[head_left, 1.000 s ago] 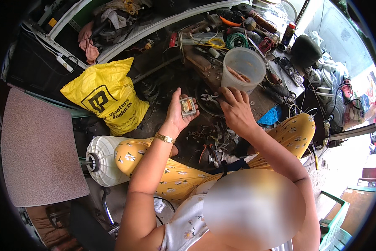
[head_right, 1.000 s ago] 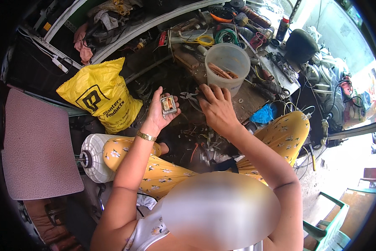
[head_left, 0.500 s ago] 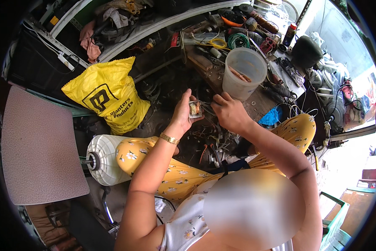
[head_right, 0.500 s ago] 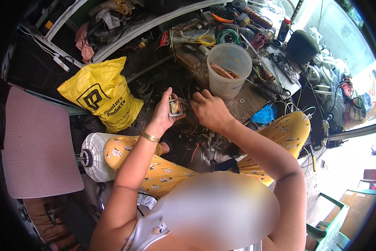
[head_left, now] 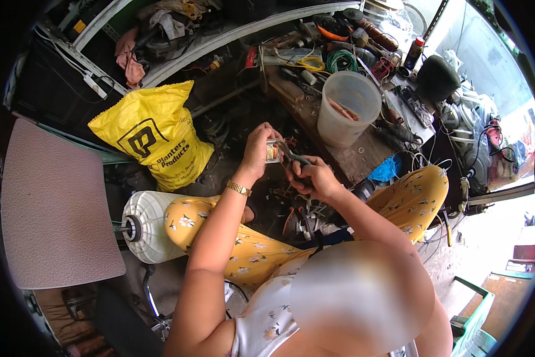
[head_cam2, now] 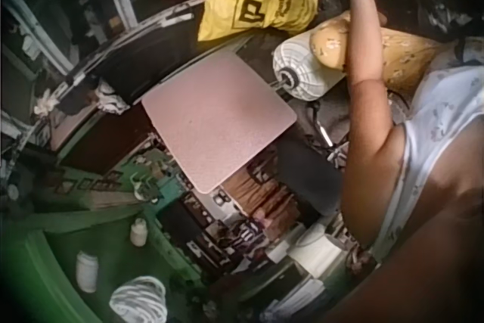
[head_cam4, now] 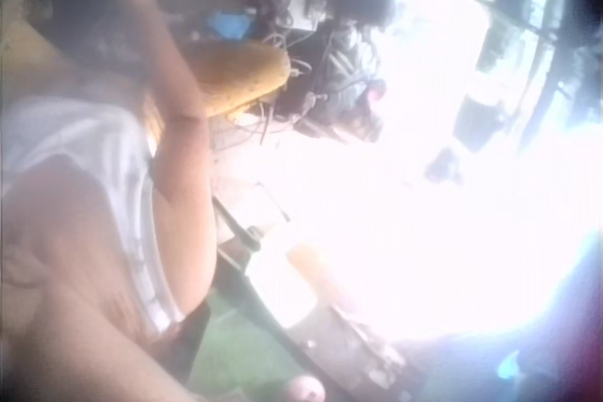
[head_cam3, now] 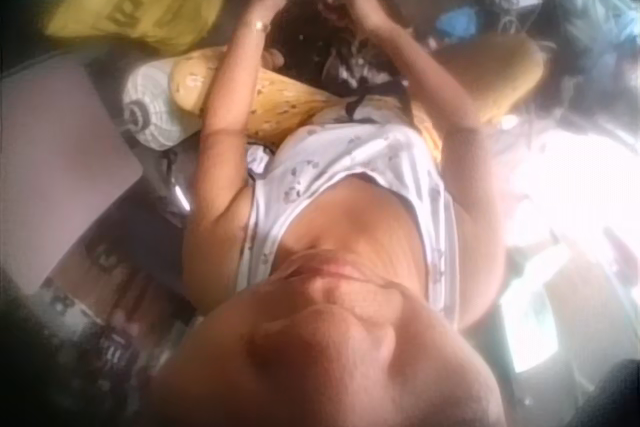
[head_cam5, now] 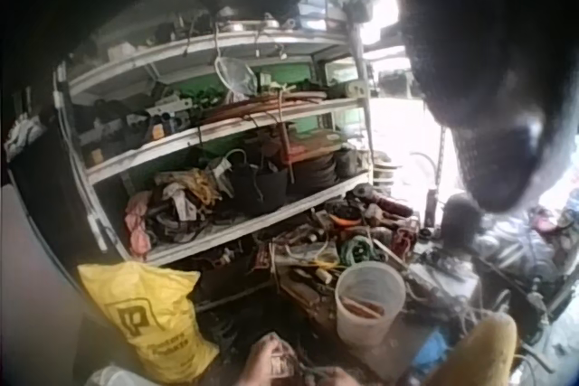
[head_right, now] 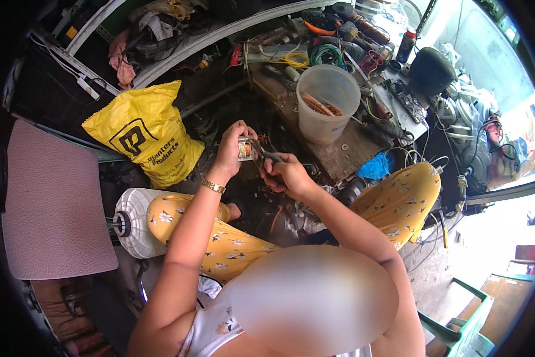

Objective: The person works on a small electrical transformer by hand, using pliers to pull at wires and a screwdriver to work on the metal casing.

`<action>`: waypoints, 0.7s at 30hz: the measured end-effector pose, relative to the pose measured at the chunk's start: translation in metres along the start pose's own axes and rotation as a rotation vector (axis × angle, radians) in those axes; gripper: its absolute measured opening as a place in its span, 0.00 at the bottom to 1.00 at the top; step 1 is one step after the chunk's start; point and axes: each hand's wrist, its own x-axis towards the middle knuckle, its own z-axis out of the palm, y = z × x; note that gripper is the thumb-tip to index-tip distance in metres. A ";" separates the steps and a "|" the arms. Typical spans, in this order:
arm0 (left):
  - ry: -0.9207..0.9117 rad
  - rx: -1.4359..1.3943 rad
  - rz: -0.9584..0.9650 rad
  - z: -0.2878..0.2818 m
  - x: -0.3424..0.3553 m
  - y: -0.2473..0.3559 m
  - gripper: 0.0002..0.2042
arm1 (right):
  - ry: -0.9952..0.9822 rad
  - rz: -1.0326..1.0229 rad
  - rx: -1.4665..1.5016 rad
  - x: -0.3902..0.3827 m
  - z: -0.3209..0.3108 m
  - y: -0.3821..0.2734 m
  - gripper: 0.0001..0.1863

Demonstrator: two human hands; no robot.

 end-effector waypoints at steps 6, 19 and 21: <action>-0.102 0.575 0.177 -0.015 0.006 -0.026 0.10 | 0.296 -0.191 -0.958 -0.014 -0.011 0.020 0.09; 0.241 0.908 0.227 -0.043 0.026 -0.081 0.13 | 0.410 -0.441 -1.282 -0.026 -0.007 0.046 0.05; 0.559 0.969 0.269 -0.123 0.024 -0.085 0.12 | 0.305 -0.468 -1.246 -0.057 0.017 0.034 0.06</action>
